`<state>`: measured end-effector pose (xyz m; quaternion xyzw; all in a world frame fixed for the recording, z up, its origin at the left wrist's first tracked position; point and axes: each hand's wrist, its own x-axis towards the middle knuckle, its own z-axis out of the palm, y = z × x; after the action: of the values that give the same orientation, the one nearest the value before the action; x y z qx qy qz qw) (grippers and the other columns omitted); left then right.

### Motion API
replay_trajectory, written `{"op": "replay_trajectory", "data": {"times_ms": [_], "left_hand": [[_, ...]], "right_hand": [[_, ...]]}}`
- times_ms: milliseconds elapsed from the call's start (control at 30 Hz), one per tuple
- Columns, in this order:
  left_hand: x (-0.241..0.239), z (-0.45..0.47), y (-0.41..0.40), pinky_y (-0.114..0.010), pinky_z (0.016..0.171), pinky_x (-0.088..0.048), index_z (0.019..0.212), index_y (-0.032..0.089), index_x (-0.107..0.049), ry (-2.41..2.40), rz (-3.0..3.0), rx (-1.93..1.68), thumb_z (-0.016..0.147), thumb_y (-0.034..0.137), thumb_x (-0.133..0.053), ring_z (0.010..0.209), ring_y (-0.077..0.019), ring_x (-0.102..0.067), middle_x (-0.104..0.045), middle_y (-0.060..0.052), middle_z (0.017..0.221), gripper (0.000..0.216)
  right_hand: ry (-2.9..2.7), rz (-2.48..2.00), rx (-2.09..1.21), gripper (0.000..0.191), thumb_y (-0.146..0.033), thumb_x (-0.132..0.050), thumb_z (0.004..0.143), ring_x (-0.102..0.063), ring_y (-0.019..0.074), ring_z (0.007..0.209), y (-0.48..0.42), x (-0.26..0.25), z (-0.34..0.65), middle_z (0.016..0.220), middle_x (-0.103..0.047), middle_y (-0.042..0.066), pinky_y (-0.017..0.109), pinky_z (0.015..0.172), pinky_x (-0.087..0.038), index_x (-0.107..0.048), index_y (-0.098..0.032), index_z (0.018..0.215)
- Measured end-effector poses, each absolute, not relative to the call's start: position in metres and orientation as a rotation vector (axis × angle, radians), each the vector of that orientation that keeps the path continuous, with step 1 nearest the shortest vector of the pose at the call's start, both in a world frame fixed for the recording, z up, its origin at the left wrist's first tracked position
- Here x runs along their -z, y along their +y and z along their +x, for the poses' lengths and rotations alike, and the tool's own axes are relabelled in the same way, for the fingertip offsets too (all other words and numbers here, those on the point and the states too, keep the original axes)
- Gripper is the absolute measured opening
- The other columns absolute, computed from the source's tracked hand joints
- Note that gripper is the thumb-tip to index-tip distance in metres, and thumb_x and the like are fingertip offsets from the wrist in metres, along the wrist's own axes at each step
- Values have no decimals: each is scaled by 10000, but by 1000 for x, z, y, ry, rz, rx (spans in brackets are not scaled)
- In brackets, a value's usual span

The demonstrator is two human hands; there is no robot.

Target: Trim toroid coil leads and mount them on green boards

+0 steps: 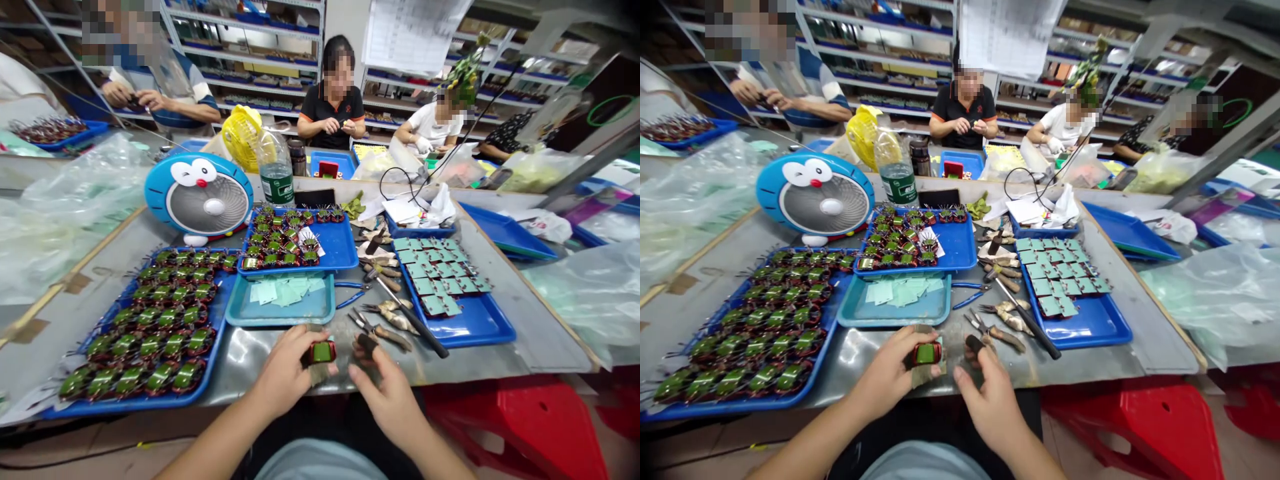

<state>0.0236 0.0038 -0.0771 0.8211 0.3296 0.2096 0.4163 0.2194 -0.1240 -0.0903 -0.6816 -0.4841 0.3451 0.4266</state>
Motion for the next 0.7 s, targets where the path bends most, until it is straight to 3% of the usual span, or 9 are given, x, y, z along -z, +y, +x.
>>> {"op": "replay_trajectory", "data": {"times_ms": [100, 300, 533, 700], "left_hand": [[88, 25, 5, -416, 888, -540, 1216, 249, -719, 844, 2021, -477, 872, 515, -776, 996, -296, -694, -733, -83, 1063, 438], [100, 21, 3, -444, 1022, -537, 1363, 254, -631, 892, 1903, -458, 765, 480, -881, 1198, -332, -684, -720, -117, 1325, 687], [109, 23, 4, -463, 1015, -549, 1402, 234, -592, 889, 1836, -474, 733, 509, -892, 1189, -348, -693, -721, -144, 1323, 783], [108, 25, 6, -415, 940, -544, 1296, 246, -670, 790, 1876, -488, 790, 509, -843, 1080, -311, -691, -740, -112, 1175, 596]], "right_hand": [[-1280, -1729, -858, 466, -240, -654, 920, -659, 294, 1207, -119, 105, 216, 1305, -694, 122, 489, 1065, -532, -590, -218, 1381], [-1357, -1757, -829, 506, -146, -585, 903, -637, 288, 1256, -110, 110, 211, 1327, -686, 125, 495, 1091, -516, -565, -206, 1405], [-1468, -1726, -841, 556, -250, -610, 980, -592, 285, 1327, -118, 89, 227, 1441, -615, 125, 480, 1134, -484, -460, -249, 1515], [-1787, -1592, -767, 510, -330, -691, 972, -587, 300, 1267, -95, 67, 230, 1379, -625, 126, 466, 1078, -501, -526, -241, 1446]]}}
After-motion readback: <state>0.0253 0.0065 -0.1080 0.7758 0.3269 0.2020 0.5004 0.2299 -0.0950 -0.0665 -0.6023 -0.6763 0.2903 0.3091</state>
